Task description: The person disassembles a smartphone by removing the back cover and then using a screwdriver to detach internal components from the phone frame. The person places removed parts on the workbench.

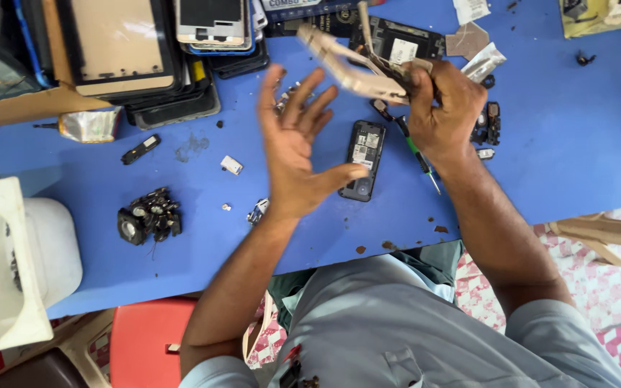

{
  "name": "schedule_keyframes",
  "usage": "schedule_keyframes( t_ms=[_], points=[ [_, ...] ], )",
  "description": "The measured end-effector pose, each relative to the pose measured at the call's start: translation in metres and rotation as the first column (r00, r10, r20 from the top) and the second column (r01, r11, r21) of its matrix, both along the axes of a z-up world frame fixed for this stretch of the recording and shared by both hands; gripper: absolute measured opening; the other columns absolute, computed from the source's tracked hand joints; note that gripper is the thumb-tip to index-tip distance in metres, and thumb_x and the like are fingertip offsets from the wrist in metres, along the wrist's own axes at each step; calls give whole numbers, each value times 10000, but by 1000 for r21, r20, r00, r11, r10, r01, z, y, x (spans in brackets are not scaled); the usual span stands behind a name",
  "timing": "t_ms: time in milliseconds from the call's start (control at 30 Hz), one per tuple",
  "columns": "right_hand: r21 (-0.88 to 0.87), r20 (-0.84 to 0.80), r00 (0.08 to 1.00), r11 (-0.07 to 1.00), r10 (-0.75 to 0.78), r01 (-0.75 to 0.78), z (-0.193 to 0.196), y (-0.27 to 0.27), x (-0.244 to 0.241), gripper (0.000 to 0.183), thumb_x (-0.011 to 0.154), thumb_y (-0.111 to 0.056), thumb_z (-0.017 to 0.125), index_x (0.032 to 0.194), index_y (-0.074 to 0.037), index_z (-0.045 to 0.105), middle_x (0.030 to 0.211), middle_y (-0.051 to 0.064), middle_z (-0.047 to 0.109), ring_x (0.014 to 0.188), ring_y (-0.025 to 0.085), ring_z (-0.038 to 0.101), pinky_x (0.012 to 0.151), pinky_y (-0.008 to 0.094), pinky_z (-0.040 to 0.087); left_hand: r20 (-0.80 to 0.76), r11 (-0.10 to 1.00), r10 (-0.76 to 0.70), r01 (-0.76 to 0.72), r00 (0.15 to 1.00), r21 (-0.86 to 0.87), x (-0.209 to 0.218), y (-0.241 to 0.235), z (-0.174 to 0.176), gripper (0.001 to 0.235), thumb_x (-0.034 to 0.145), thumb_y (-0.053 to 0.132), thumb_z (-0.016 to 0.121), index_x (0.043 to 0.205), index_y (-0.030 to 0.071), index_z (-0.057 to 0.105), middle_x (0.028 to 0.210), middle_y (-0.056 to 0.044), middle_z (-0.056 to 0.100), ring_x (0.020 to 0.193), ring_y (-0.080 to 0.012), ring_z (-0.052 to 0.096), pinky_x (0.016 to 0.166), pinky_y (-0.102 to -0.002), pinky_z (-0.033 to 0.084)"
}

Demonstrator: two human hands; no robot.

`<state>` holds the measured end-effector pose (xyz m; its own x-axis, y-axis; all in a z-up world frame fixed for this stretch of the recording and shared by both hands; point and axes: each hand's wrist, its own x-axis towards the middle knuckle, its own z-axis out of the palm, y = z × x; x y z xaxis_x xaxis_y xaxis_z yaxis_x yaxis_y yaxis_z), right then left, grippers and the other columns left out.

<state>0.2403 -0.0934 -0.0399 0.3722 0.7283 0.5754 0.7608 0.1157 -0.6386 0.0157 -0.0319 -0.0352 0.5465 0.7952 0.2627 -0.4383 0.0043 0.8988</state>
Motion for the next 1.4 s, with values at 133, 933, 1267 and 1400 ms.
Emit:
schedule_keyframes(
  t_ms=[133, 933, 1267, 1400],
  points=[
    [-16, 181, 978, 994, 107, -105, 8, -8, -28, 120, 1127, -121, 671, 1089, -19, 722, 1015, 132, 744, 872, 257, 772, 746, 349, 627, -44, 996, 29, -25, 999, 81, 26, -13, -16, 1308, 752, 232, 983, 1644, 130, 31, 1591, -152, 382, 1462, -237, 469, 1280, -436, 435],
    [-37, -252, 718, 736, 648, -676, 25, 1, -4, 666, 762, -353, 913, 1292, -10, 700, 1330, 157, 664, 1277, 294, 660, 1130, 431, 536, 76, 975, -223, 224, 972, -1, 4, 6, -12, 786, 975, 39, 755, 1587, 144, 275, 1590, -150, 413, 1362, -165, 549, 1154, -347, 520],
    [-36, 415, 795, 882, 441, -471, 30, 3, -14, 225, 1079, -125, 614, 1209, 47, 680, 1210, 188, 722, 1113, 348, 737, 938, 427, 635, 77, 987, -161, 160, 984, 9, 11, -3, -11, 732, 973, -17, 734, 1536, 77, 277, 1396, -139, 524, 1262, -170, 617, 1098, -328, 561],
    [-27, 398, 787, 864, 471, -503, 28, 5, -15, 244, 1143, -172, 532, 1205, 41, 632, 1227, 187, 711, 1142, 347, 738, 964, 424, 636, 69, 986, -165, 166, 984, -9, 9, -4, -8, 748, 957, -34, 736, 1552, 59, 292, 1328, -130, 563, 1216, -169, 640, 1063, -318, 576]
  ],
)
